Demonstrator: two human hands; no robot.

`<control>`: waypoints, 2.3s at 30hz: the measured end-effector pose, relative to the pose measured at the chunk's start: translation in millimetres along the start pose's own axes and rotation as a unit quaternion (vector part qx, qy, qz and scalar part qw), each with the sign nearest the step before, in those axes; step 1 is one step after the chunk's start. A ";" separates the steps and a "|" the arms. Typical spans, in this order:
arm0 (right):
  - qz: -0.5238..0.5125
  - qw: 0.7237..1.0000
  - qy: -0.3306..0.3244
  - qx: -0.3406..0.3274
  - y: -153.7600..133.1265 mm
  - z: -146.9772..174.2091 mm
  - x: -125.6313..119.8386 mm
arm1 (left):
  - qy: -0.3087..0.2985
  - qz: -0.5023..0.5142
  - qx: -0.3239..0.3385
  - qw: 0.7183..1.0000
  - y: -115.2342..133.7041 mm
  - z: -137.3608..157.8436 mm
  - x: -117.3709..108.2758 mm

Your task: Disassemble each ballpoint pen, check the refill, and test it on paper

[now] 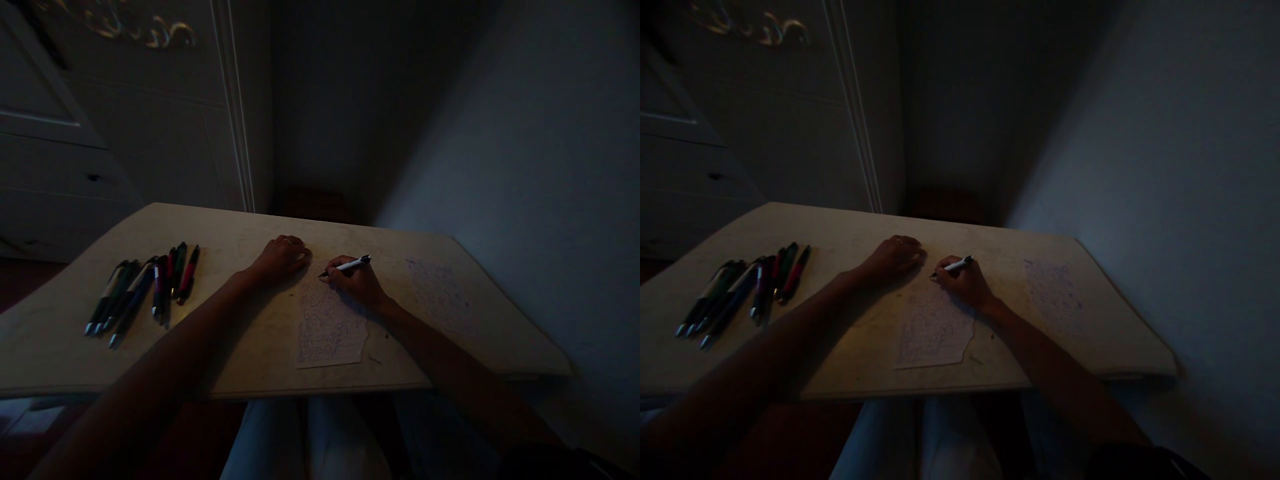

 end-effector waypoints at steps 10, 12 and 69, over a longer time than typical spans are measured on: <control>0.040 0.998 -0.040 0.000 -7.3 2.4 3.8 | -0.092 -0.415 0.123 0.897 4.2 3.4 6.9; 0.051 0.998 -0.037 -0.009 -7.9 1.8 3.3 | -0.093 -0.418 0.128 0.895 4.0 3.4 7.1; 0.039 0.999 0.002 0.002 -7.0 -2.7 -3.8 | -0.135 -0.359 0.128 0.915 17.6 11.8 3.0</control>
Point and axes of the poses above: each hand's wrist, its own z-axis away from the middle knuckle, its own x-axis out of the palm, y = z × x, the point moved 4 cm from there along -z, towards the middle knuckle, and after that the axes turned 13 degrees about -z, right-handed, at the moved point
